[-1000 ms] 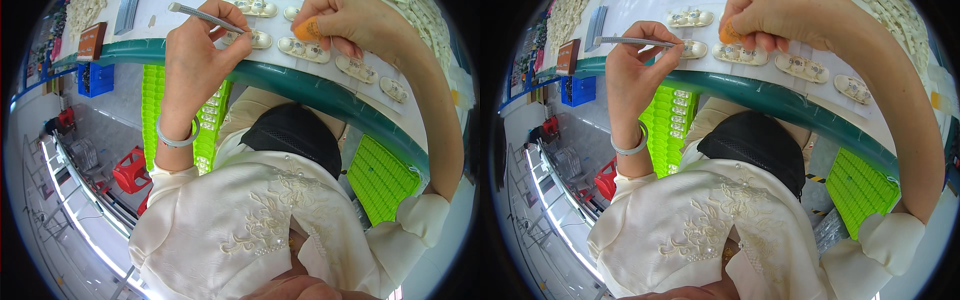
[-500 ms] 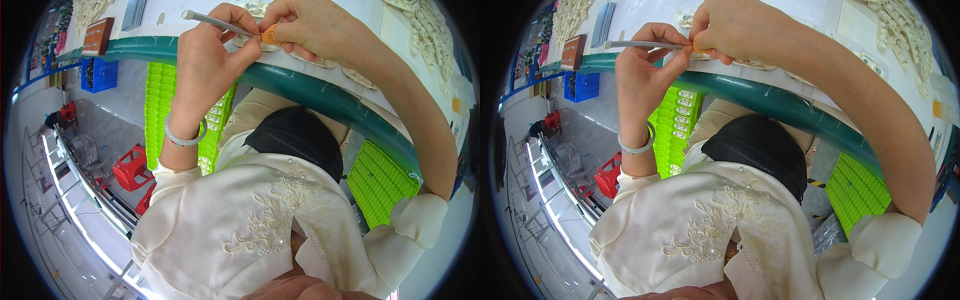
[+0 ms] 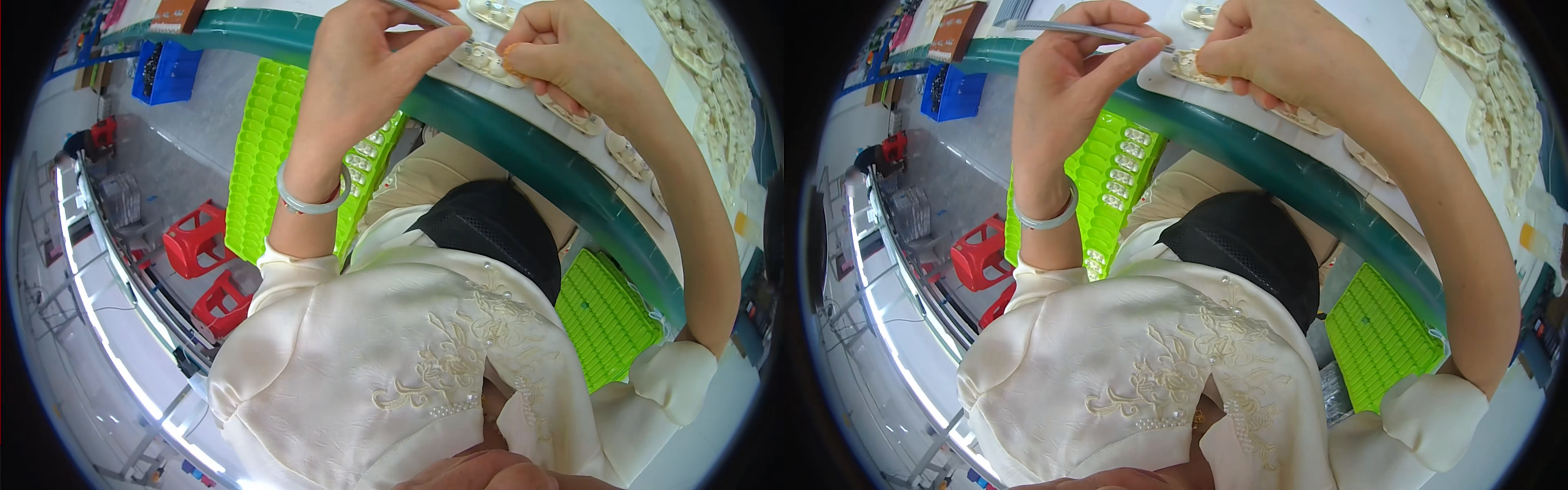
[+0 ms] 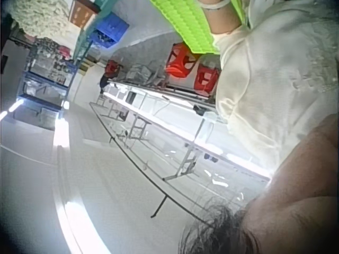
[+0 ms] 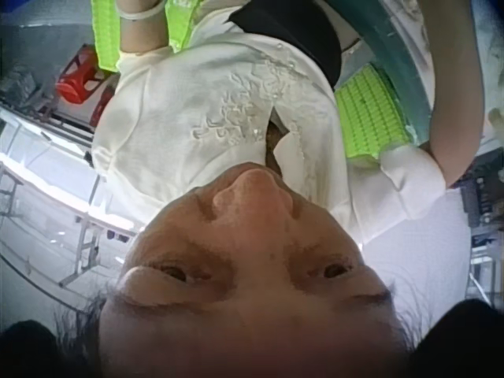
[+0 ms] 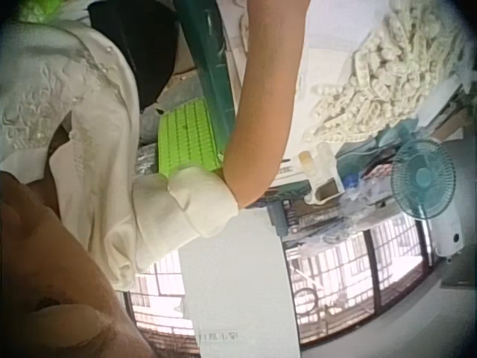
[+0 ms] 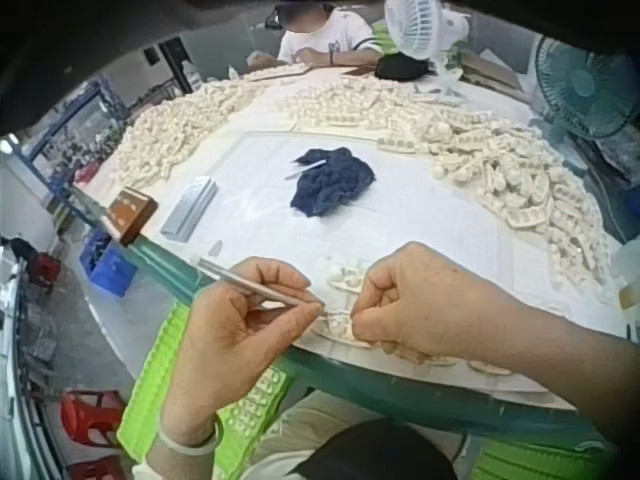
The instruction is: Assembling small white plastic components by applying glue and using a fine-tipped tool on a production line.
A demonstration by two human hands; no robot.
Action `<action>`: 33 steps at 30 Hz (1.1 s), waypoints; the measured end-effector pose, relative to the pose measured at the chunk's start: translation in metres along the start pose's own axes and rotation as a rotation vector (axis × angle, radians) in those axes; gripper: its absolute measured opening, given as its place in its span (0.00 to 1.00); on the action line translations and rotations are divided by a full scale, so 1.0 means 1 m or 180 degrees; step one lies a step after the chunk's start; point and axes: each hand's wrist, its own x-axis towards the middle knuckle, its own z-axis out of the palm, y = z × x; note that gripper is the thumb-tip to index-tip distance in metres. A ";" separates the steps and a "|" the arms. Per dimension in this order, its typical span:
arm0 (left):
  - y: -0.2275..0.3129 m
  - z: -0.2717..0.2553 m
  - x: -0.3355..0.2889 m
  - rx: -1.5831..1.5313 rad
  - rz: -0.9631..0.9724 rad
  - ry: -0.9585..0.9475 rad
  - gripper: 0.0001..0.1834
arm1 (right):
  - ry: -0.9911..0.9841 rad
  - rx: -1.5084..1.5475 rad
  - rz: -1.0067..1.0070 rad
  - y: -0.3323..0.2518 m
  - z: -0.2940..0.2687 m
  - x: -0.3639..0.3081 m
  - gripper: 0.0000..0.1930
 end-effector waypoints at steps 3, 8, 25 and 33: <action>-0.005 -0.004 0.000 0.0122 -0.0002 -0.0180 0.08 | -0.0041 0.0024 -0.0070 0.004 -0.002 0.005 0.05; -0.025 -0.004 0.000 0.0674 0.0662 -0.0316 0.07 | -0.0263 0.0156 -0.0196 0.013 -0.004 0.014 0.05; -0.017 0.004 0.001 0.1317 0.0773 -0.0227 0.04 | -0.0271 0.0056 -0.0993 0.032 -0.009 0.012 0.11; -0.024 0.007 0.001 0.1153 0.1060 -0.0007 0.05 | -0.0108 0.0378 -0.1177 0.031 0.005 0.018 0.09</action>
